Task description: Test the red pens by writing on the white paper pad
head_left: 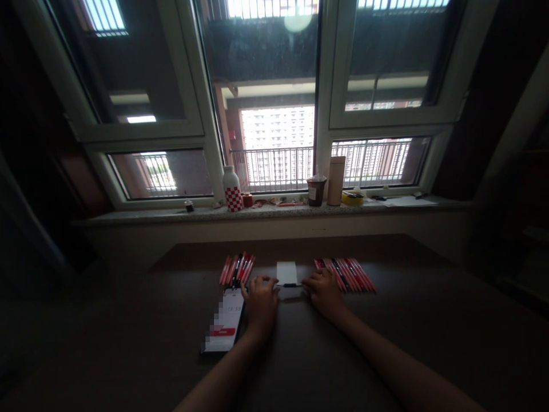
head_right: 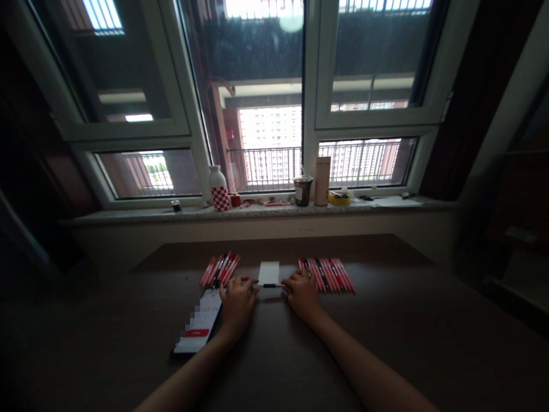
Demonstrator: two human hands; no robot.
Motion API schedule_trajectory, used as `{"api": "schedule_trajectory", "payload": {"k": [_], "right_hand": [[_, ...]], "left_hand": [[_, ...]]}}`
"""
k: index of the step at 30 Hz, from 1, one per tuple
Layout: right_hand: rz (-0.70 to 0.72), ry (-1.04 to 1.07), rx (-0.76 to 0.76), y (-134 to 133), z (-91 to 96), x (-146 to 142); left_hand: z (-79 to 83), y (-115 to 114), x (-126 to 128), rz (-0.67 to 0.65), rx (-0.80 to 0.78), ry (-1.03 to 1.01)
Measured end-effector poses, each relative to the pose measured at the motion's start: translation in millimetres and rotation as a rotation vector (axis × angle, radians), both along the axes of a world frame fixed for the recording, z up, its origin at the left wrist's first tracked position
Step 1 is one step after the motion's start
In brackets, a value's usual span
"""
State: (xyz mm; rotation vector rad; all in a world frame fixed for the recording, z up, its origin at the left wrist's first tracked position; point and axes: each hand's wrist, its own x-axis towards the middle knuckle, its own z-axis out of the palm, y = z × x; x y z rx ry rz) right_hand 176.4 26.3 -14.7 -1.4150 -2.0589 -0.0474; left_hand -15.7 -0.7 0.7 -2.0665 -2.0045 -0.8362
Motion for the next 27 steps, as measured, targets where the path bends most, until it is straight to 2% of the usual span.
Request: {"api": "schedule_trajectory", "payload": {"k": [10, 27], "right_hand": [[0.041, 0.023, 0.014, -1.3, -0.1, 0.1], [0.033, 0.026, 0.003, 0.5, -1.3, 1.2]], "left_hand": [[-0.5, -1.1, -0.6, -0.033, 0.02, -0.027], [-1.2, -0.8, -0.7, 0.046, 0.04, -0.042]]}}
